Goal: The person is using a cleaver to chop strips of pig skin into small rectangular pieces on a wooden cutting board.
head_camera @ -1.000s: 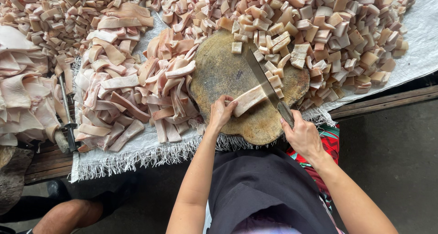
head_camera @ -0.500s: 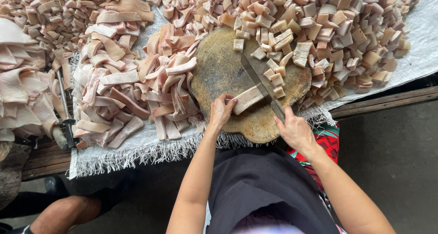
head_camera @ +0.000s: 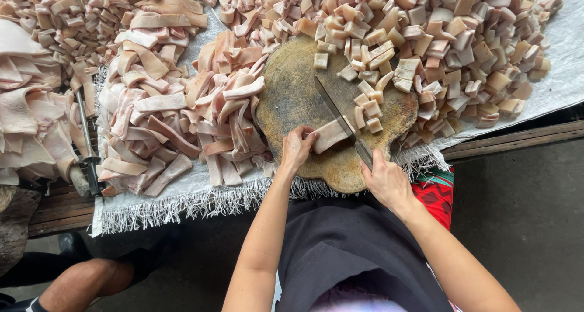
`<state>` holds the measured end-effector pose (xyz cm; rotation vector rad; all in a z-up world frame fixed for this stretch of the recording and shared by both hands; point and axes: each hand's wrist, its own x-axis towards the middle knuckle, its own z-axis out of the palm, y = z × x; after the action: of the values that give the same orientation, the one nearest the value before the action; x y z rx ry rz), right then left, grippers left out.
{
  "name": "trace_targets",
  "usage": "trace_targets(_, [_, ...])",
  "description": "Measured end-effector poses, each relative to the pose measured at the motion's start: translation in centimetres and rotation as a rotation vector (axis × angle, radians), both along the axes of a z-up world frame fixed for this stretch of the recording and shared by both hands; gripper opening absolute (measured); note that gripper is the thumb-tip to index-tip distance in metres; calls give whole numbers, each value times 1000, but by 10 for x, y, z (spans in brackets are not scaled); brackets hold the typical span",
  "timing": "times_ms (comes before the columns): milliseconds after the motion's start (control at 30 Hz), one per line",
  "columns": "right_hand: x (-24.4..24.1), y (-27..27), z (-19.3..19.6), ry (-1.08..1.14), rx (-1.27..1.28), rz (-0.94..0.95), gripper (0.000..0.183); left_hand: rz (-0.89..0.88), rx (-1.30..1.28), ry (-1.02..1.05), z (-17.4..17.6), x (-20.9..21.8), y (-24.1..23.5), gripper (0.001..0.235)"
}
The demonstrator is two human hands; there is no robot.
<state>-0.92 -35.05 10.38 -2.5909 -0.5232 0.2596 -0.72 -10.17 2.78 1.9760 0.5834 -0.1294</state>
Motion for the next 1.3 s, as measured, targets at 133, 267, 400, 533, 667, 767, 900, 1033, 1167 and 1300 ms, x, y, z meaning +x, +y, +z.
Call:
trace_targets(133, [7,-11,-4,163,81,-24,38,9,14,-26,-4,-5,-1,29])
trace_targets(267, [15,-9,35,172,216,-43,38,63,-77,45,1,6,-6,30])
trace_targets(400, [12,-9,62,20,357,-26,38,72,-75,2,-3,15,-6,29])
trace_targets(533, [7,2,18,79,232,-2,36,58,-90,27,-11,19,-4,29])
trace_targets(667, [14,3,-28,55,-28,35,42,-21,81,-100,-21,12,4,29])
trace_targets(767, [16,-7,-25,144,36,9,37,12,13,-44,-21,8,4,31])
trace_targets(900, [26,-12,8,539,230,-229,34,34,1,-31,-13,7,3,31])
trace_targets(1033, [28,-11,37,266,197,-157,39,73,-60,-40,-11,8,2,30])
trace_targets(1167, [22,-10,67,-87,382,-75,38,103,-130,-8,-12,19,-3,29])
trace_targets(1300, [13,1,38,13,416,-64,33,100,-112,-45,-16,24,-7,28])
